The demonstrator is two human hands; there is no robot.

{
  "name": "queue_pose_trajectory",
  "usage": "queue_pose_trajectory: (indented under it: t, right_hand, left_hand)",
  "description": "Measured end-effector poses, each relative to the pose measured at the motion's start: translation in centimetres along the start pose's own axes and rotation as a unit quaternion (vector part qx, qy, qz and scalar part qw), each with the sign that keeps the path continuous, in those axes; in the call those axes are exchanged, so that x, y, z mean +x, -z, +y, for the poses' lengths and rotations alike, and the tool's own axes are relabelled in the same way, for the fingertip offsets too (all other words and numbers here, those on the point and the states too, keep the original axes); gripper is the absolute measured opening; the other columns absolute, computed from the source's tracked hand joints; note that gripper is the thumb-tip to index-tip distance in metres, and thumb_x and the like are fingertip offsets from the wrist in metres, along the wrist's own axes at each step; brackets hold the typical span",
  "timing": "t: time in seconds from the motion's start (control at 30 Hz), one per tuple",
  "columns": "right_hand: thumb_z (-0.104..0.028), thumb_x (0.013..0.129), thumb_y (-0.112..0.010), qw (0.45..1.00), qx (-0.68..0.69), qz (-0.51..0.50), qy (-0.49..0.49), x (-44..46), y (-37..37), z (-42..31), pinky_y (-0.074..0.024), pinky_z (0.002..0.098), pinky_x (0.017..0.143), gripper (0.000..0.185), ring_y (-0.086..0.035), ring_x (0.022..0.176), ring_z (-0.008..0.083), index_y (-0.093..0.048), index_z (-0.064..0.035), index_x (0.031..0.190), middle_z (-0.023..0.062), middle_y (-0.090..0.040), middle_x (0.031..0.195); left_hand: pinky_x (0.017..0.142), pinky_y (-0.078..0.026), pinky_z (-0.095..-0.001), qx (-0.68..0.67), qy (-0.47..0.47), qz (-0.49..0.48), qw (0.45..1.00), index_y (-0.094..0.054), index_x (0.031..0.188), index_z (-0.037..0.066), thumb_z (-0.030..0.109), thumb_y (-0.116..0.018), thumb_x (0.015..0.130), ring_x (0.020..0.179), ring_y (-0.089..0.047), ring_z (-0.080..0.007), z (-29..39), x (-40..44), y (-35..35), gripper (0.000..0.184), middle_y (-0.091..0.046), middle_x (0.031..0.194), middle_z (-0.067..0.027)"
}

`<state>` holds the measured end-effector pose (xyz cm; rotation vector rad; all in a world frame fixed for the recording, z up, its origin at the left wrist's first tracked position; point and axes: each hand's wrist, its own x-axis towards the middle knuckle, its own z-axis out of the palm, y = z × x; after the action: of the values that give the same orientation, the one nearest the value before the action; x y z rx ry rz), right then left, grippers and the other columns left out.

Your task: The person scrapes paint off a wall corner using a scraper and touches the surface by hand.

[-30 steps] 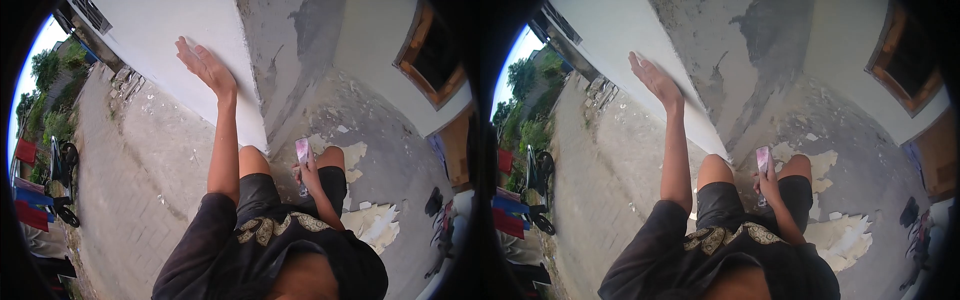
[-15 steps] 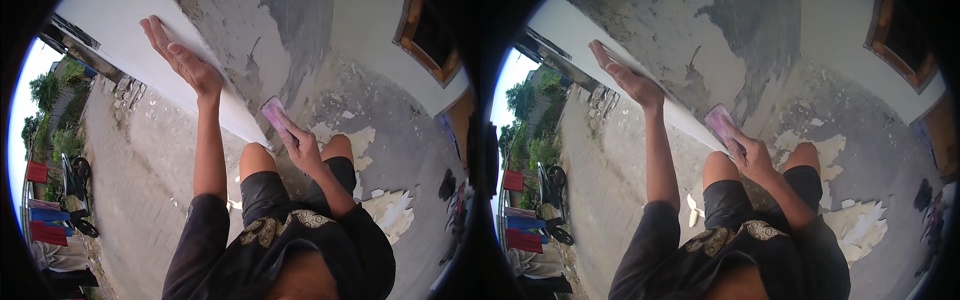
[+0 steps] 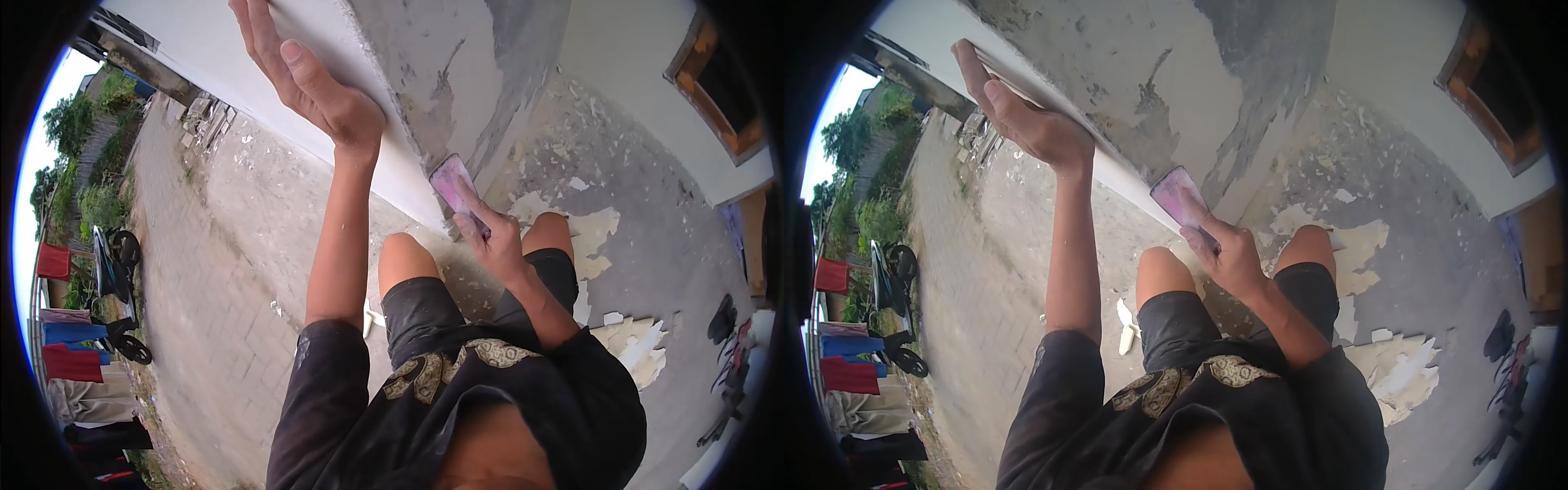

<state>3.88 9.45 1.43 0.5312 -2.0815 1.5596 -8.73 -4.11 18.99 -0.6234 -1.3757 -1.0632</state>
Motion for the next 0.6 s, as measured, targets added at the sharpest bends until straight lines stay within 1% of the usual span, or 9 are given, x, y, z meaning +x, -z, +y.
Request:
queue_pose_trajectory:
  t: [0.07,0.1,0.2,0.3,0.4,0.43,0.5,0.57,0.6]
  right_hand:
    - [-0.009,0.091,-0.068,1.000,-0.009,0.006,0.018,0.5,-0.5,-0.3,-0.0500,0.0276,0.056,0.052,-0.063,0.063,0.0136,-0.053,-0.0100,0.141,0.0199,-0.070,0.104]
    - [-0.008,0.090,-0.070,0.998,-0.004,0.034,0.050,0.9,-1.2,0.0,-0.0513,0.0288,0.057,0.052,-0.067,0.065,0.0204,-0.055,-0.0102,0.140,0.0191,-0.070,0.105]
    - [-0.008,0.089,-0.070,0.998,-0.018,0.024,0.049,1.5,-1.2,-0.1,-0.0516,0.0298,0.057,0.053,-0.067,0.064,0.0233,-0.055,-0.0106,0.140,0.0179,-0.070,0.107]
    - [-0.008,0.089,-0.071,0.996,-0.054,0.026,0.064,1.1,-1.1,-0.4,-0.0511,0.0310,0.056,0.052,-0.068,0.066,0.0257,-0.055,-0.0076,0.138,0.0179,-0.070,0.111]
    - [-0.008,0.091,-0.066,0.998,-0.055,0.004,0.034,-0.3,-1.4,0.2,-0.0517,0.0332,0.056,0.055,-0.071,0.070,0.0283,-0.048,-0.0044,0.143,0.0207,-0.068,0.115]
    - [-0.007,0.092,-0.064,0.999,-0.028,0.020,-0.001,-0.5,-1.4,-0.1,-0.0519,0.0338,0.056,0.056,-0.071,0.071,0.0289,-0.045,-0.0037,0.144,0.0217,-0.068,0.114]
    - [-0.006,0.093,-0.061,0.999,-0.006,0.029,-0.040,-0.3,-0.9,-1.1,-0.0522,0.0351,0.057,0.058,-0.071,0.070,0.0298,-0.039,-0.0032,0.147,0.0236,-0.067,0.112]
    - [-0.005,0.094,-0.058,0.998,-0.053,-0.003,-0.020,0.4,0.8,-1.9,-0.0526,0.0363,0.057,0.060,-0.071,0.068,0.0304,-0.034,-0.0044,0.150,0.0250,-0.068,0.109]
    - [-0.004,0.095,-0.056,0.995,-0.094,-0.029,0.006,0.9,2.2,-2.5,-0.0527,0.0368,0.057,0.061,-0.070,0.067,0.0307,-0.032,-0.0055,0.151,0.0255,-0.068,0.107]
  left_hand:
    - [0.118,-0.022,-0.0391,-0.001,0.006,0.006,1.000,-0.037,0.146,-0.005,0.030,-0.021,0.102,0.145,-0.030,-0.0278,-0.1,-0.1,-0.1,0.059,-0.036,0.153,-0.0175]
    - [0.118,-0.023,-0.0392,0.000,0.004,0.006,1.000,-0.037,0.146,-0.006,0.030,-0.021,0.102,0.144,-0.030,-0.0276,-0.2,-0.1,-0.1,0.059,-0.037,0.153,-0.0173]
    - [0.117,-0.024,-0.0395,0.011,0.001,0.008,1.000,-0.038,0.145,-0.006,0.030,-0.022,0.102,0.144,-0.032,-0.0276,-0.5,-0.1,-0.1,0.059,-0.038,0.153,-0.0168]
    - [0.116,-0.025,-0.0398,0.021,-0.011,0.006,1.000,-0.040,0.144,-0.006,0.031,-0.023,0.102,0.143,-0.033,-0.0275,-0.8,-0.1,0.1,0.059,-0.039,0.152,-0.0165]
    - [0.117,-0.024,-0.0395,0.038,-0.017,-0.007,0.999,-0.037,0.145,-0.006,0.028,-0.024,0.101,0.143,-0.034,-0.0284,-0.5,-0.1,0.4,0.057,-0.040,0.152,-0.0175]
    - [0.117,-0.024,-0.0393,0.043,-0.018,-0.014,0.999,-0.036,0.145,-0.006,0.026,-0.025,0.101,0.143,-0.034,-0.0288,-0.4,-0.1,0.6,0.055,-0.040,0.152,-0.0181]
    - [0.113,-0.031,-0.0401,-0.030,-0.051,-0.026,0.998,-0.038,0.144,-0.008,0.016,-0.033,0.095,0.138,-0.040,-0.0304,-3.2,0.1,0.7,0.055,-0.038,0.152,-0.0205]
    - [0.118,-0.023,-0.0434,-0.086,-0.066,0.030,0.994,-0.043,0.140,-0.012,0.012,-0.032,0.092,0.145,-0.030,-0.0337,-3.1,0.3,-0.5,0.054,-0.038,0.151,-0.0251]
    - [0.118,-0.023,-0.0436,-0.090,-0.067,0.028,0.993,-0.043,0.140,-0.012,0.012,-0.032,0.092,0.144,-0.031,-0.0340,-3.4,0.3,-0.4,0.054,-0.038,0.151,-0.0254]
